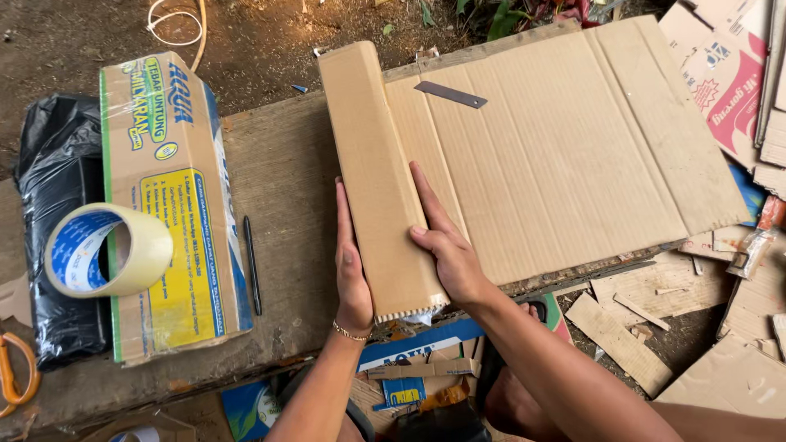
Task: The person folds and secures a cardboard box using a utility knife and clear tape. They cut along the edges, fold the flaps, and apply tape to seal the box.
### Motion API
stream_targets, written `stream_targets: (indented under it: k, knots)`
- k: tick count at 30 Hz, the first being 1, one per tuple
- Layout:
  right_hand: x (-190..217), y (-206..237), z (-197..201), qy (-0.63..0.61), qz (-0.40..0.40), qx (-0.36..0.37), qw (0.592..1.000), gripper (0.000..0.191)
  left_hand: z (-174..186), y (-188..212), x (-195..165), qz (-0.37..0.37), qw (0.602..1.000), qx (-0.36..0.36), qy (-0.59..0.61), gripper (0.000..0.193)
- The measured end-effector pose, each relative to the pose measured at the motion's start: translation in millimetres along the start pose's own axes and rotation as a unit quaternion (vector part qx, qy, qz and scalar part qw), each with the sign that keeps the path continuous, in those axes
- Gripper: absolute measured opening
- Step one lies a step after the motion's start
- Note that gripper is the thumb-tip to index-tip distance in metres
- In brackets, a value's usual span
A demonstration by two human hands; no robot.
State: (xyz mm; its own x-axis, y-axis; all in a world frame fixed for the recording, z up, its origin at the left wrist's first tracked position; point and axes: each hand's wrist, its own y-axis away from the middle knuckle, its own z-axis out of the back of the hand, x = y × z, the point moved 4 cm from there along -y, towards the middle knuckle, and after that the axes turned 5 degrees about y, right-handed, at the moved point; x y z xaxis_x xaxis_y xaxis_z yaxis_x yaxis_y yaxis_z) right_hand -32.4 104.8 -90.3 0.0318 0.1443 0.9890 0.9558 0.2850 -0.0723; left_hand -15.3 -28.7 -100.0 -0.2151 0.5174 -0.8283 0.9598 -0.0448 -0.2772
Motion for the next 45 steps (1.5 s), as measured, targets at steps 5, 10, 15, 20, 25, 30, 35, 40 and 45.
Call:
stream_targets:
  k: [5,10,15,20,25,30,35,40,45]
  knots:
    - [-0.5,0.9,-0.9,0.002,0.001,-0.023,1.0,0.085,1.6,-1.0,0.1,0.005,1.0,-0.013,-0.011,0.117]
    - [-4.0,0.9,-3.1,-0.055,0.023,-0.041,0.997,0.084,1.7,-1.6,1.1,0.006,1.0,-0.021,-0.011,0.115]
    - [-6.0,3.0,-2.7,-0.031,0.03,-0.031,0.999,0.091,2.6,-1.9,-1.6,0.014,1.0,-0.004,0.0,0.102]
    - [-1.0,6.2,0.2,-0.018,0.036,-0.017,0.999,0.092,1.5,-15.4,-8.2,0.095,0.995,0.004,-0.042,0.099]
    - [1.7,8.6,2.7,-0.001,0.029,-0.018,0.999,0.09,5.4,-55.2,-0.9,0.272,0.947,-0.142,-0.095,0.067]
    - [1.2,8.4,5.6,-0.007,0.033,-0.026,0.999,0.089,5.7,-75.7,4.2,0.342,0.913,-0.181,-0.127,0.056]
    - [-1.6,8.3,6.3,0.008,0.017,-0.028,0.999,0.089,2.4,-76.5,0.4,0.282,0.928,-0.162,-0.182,0.057]
    - [-4.2,9.9,7.9,0.083,0.04,-0.028,0.995,0.086,10.2,-79.4,5.2,0.262,0.926,-0.168,-0.213,0.06]
    - [-11.9,14.5,8.3,0.056,0.029,-0.04,0.997,0.081,12.0,-80.1,10.7,0.241,0.933,-0.158,-0.214,0.066]
